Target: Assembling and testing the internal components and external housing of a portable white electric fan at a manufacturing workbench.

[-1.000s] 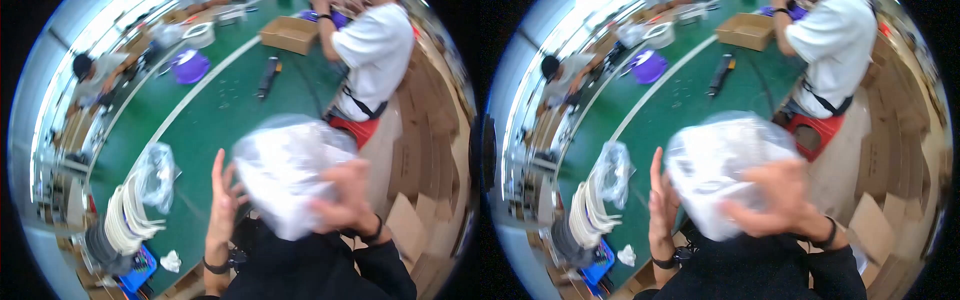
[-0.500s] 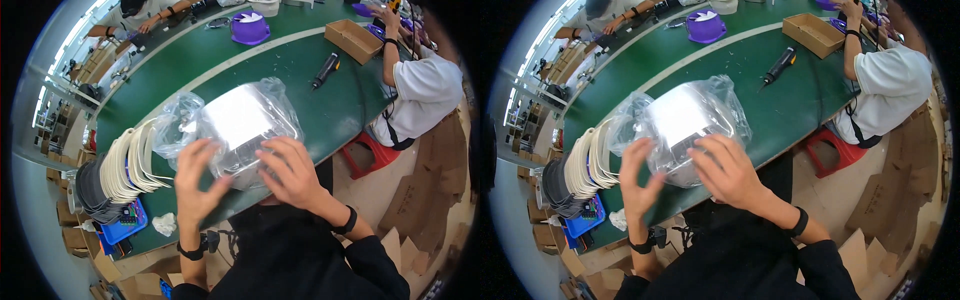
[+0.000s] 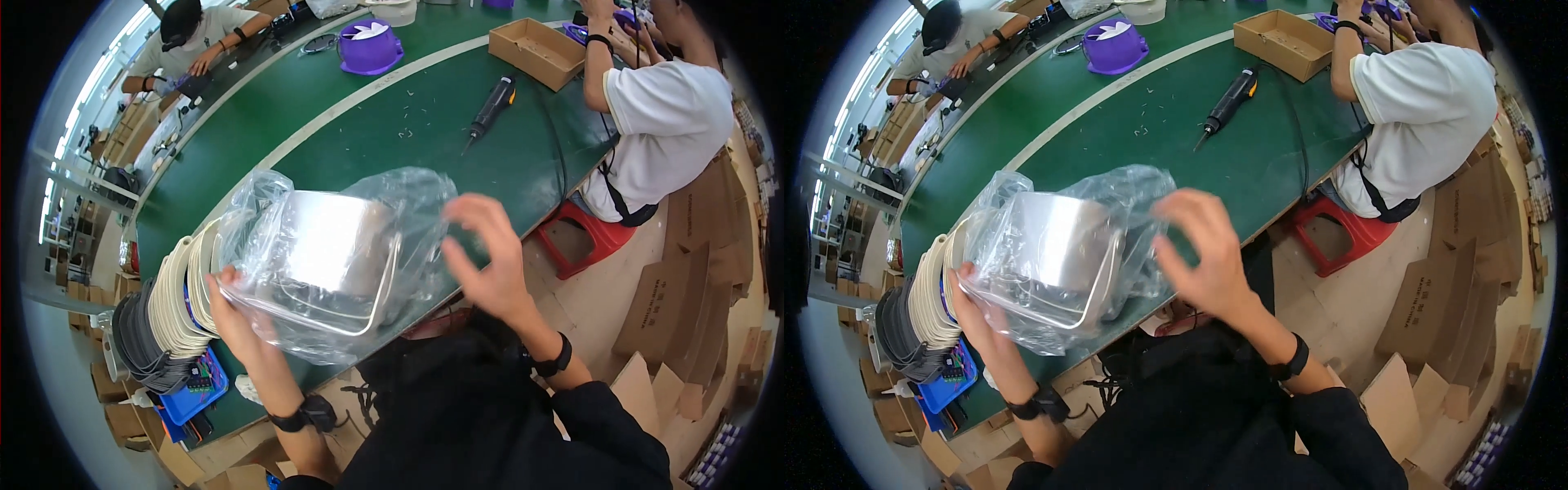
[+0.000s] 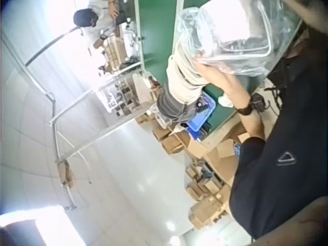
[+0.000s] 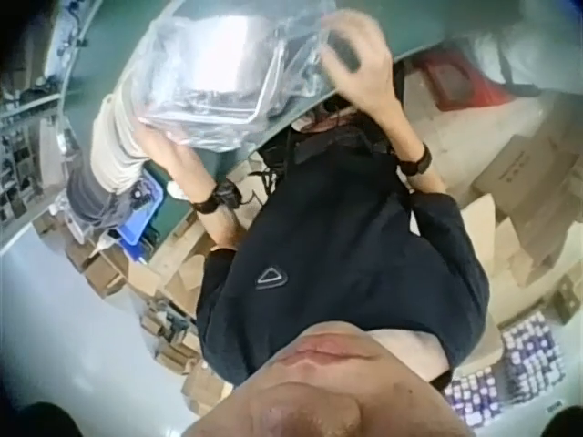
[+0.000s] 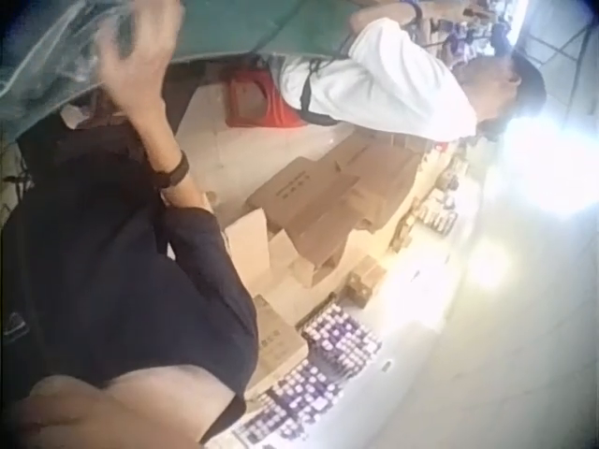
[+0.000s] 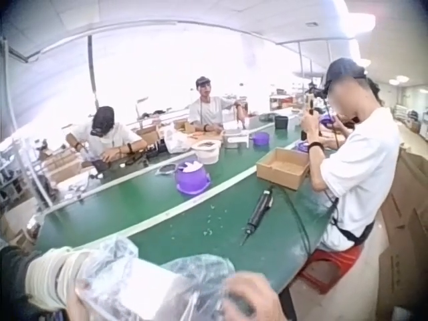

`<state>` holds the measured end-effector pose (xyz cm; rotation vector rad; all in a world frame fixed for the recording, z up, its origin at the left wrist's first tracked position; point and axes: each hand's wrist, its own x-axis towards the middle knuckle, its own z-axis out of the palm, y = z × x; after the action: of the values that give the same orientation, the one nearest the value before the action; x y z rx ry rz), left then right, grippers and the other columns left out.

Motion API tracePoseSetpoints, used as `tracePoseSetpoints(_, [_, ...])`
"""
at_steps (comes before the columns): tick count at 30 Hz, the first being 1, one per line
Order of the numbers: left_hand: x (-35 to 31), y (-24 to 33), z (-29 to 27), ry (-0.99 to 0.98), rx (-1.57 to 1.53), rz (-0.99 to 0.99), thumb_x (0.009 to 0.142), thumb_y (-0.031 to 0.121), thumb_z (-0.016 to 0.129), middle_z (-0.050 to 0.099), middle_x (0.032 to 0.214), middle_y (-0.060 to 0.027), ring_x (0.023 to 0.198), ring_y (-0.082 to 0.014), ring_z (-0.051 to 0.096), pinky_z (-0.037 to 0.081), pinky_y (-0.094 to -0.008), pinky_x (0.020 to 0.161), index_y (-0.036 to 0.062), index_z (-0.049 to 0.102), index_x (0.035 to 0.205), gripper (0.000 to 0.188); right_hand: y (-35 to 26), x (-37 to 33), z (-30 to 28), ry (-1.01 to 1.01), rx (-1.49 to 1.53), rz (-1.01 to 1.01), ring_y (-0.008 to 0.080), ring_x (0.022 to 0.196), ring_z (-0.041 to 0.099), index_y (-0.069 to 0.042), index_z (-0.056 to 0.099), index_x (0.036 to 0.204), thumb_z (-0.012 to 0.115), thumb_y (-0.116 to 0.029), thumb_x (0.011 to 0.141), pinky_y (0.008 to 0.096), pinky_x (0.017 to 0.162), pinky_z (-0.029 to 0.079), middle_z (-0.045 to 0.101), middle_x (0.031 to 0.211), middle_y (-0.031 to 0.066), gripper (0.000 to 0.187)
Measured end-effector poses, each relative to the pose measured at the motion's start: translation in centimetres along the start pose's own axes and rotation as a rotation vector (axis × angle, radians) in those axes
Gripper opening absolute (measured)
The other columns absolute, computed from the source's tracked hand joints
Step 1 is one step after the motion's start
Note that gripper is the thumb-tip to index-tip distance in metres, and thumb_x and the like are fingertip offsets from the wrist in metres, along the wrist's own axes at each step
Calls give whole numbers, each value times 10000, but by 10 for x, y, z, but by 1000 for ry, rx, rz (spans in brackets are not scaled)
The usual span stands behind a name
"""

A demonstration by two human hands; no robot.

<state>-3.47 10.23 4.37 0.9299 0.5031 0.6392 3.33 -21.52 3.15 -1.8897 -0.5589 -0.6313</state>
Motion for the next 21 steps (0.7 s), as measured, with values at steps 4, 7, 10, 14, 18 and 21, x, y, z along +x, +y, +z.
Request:
tracePoseSetpoints(4, [94, -11, -75, -755, -256, -69, 1058, 348, 442, 575, 904, -64, 929, -177, 595, 483, -313, 875, 39, 596, 1003, 349, 45, -19, 14, -348, 462, 520, 167, 958, 618, 41, 674, 1064, 604, -63, 948, 320, 851, 504, 649, 1058, 93, 171])
tracePoseSetpoints(7, [72, -20, -26, 19, 351, 338, 1044, 327, 471, 556, 951, -83, 898, -180, 564, 447, -289, 854, 35, 551, 1000, 306, 42, -19, 19, -350, 989, 424, 162, 902, 649, 75, 662, 1099, 550, -20, 979, 278, 740, 531, 662, 1091, 94, 191])
tracePoseSetpoints(10, [54, -14, -12, 17, 622, 403, 1041, 332, 482, 610, 1085, -110, 1043, -218, 591, 434, -304, 934, 1, 552, 1203, 375, 23, 0, 18, -317, 1062, 724, 156, 875, 674, 59, 672, 1065, 553, -43, 989, 252, 621, 529, 668, 1086, 122, 174])
tracePoseSetpoints(14, [-17, -10, -1, -240, 1161, 496, 1045, 304, 484, 604, 1273, -158, 1115, -248, 585, 409, -341, 1024, -34, 477, 1393, 485, 33, 38, 42, -779, 556, 990, 148, 840, 697, 39, 671, 1111, 558, -321, 1020, 266, 468, 524, 681, 1067, 187, 388])
tracePoseSetpoints(18, [-29, -32, 12, -148, 878, 578, 1065, 251, 458, 670, 1090, -113, 964, -161, 592, 470, -300, 878, -53, 625, 1208, 375, 84, 20, 68, -536, 753, 265, 183, 1090, 606, -43, 619, 1225, 550, -605, 949, 283, 660, 570, 606, 1180, 117, 629])
tracePoseSetpoints(21, [-30, -36, -2, 119, 360, 520, 1063, 241, 460, 641, 899, -54, 746, -97, 569, 464, -253, 674, 7, 632, 1045, 291, 49, 35, 38, -1020, 693, 819, 245, 1228, 529, -136, 494, 1445, 509, -483, 1014, 357, 967, 523, 488, 1434, 72, 553])
